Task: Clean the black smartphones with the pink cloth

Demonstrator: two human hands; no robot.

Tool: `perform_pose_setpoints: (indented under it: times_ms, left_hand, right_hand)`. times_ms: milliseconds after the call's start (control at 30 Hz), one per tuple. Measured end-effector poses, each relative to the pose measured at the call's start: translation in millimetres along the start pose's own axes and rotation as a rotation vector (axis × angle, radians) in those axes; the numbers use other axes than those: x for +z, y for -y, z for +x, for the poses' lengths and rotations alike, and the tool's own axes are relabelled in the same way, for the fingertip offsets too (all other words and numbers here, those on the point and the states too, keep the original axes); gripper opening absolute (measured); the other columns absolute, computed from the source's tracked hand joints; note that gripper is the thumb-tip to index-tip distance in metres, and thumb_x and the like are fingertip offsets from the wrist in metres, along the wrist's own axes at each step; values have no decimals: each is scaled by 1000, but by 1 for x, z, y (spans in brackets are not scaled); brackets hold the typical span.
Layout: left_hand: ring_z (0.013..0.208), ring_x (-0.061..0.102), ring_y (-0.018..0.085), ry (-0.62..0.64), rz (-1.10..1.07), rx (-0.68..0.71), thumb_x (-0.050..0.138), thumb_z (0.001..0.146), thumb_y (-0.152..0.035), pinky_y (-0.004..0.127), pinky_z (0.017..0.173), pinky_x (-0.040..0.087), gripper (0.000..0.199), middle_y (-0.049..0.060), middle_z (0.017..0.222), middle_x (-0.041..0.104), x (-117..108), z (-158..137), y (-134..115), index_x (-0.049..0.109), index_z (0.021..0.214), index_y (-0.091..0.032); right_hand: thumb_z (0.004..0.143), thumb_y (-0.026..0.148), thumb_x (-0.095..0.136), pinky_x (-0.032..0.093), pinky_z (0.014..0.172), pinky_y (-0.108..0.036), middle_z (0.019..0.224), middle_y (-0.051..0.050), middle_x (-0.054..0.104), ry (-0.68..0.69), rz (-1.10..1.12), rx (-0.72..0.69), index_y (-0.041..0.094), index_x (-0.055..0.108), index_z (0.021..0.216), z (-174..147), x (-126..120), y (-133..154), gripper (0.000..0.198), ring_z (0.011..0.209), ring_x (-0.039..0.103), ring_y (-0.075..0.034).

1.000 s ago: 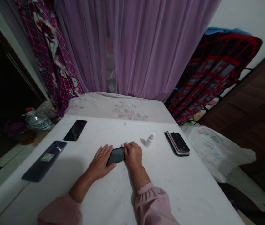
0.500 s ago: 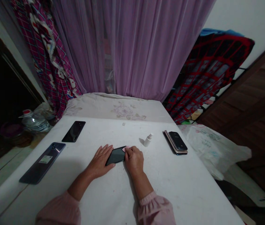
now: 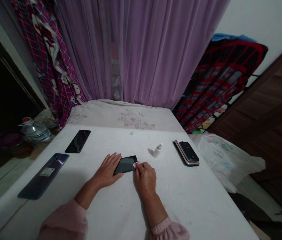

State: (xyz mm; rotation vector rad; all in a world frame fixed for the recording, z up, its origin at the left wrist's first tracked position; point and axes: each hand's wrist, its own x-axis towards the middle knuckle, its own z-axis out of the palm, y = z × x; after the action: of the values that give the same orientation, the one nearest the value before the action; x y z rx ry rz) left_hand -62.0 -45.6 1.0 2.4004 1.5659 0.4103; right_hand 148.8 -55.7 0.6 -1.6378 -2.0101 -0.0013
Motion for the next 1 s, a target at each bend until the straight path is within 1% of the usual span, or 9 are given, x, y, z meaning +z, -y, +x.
perform_pose_setpoints:
  times_ms: [133, 233, 433, 500, 567, 733, 800, 867, 1000]
  left_hand:
    - [142, 26, 29, 18, 7, 5, 53, 85, -43, 49, 117, 15, 65, 12, 150, 39, -4, 1, -2, 37, 141, -15]
    - [142, 27, 29, 33, 16, -10, 54, 84, -42, 49, 117, 16, 66, 13, 150, 39, -6, 1, -5, 38, 141, -13]
    - [142, 27, 28, -5, 16, -1, 52, 85, -42, 48, 117, 14, 64, 11, 149, 40, -1, 0, -2, 37, 141, -17]
    - [142, 26, 27, -3, 17, 9, 52, 85, -43, 48, 117, 13, 64, 11, 150, 39, 0, 0, -1, 36, 142, -17]
    - [142, 26, 28, 2, 15, 17, 52, 85, -43, 48, 117, 13, 65, 11, 150, 38, 0, 1, 0, 36, 142, -17]
    - [142, 27, 28, 22, 19, 17, 52, 85, -44, 48, 117, 15, 65, 11, 150, 38, -5, 1, -2, 37, 142, -16]
    - [142, 27, 28, 32, 27, 13, 53, 85, -44, 48, 117, 15, 64, 11, 150, 38, -7, 1, -3, 38, 141, -16]
    - [142, 26, 28, 41, 33, 7, 53, 85, -44, 48, 117, 15, 65, 12, 150, 38, -8, 1, -4, 39, 141, -14]
    - [142, 25, 28, 46, 33, 3, 54, 85, -43, 48, 118, 14, 66, 12, 151, 37, -8, 1, -5, 38, 142, -13]
  right_hand:
    - [88, 22, 54, 33, 63, -25, 80, -2, 66, 32, -28, 43, 26, 75, 94, 32, 5, 9, 22, 71, 58, -13]
    - [90, 23, 53, 32, 63, -26, 81, -3, 66, 34, -34, 46, 25, 76, 94, 41, 6, 11, 23, 71, 57, -13]
    - [89, 22, 52, 33, 64, -25, 81, -3, 66, 4, -30, 1, 25, 75, 96, 8, -1, 3, 24, 70, 57, -13]
    - [89, 21, 52, 34, 65, -25, 81, -3, 66, -4, -24, -2, 25, 75, 96, 2, -3, 2, 24, 72, 58, -13]
    - [89, 21, 53, 34, 65, -25, 80, -2, 67, 7, -20, 4, 26, 75, 95, 7, -2, 3, 24, 72, 59, -13]
    - [88, 21, 57, 33, 64, -25, 82, -3, 68, 55, -60, 17, 25, 76, 93, 42, 4, 13, 20, 73, 59, -14]
    - [88, 22, 57, 32, 64, -26, 82, -3, 68, 54, -74, 23, 25, 76, 93, 47, 6, 15, 20, 73, 58, -14]
    - [89, 22, 56, 32, 64, -25, 82, -3, 67, 49, -72, 21, 25, 76, 94, 42, 5, 14, 20, 72, 58, -14]
    - [90, 22, 54, 32, 64, -25, 81, -3, 66, 27, -44, -6, 25, 75, 96, 15, -1, 6, 22, 71, 57, -14]
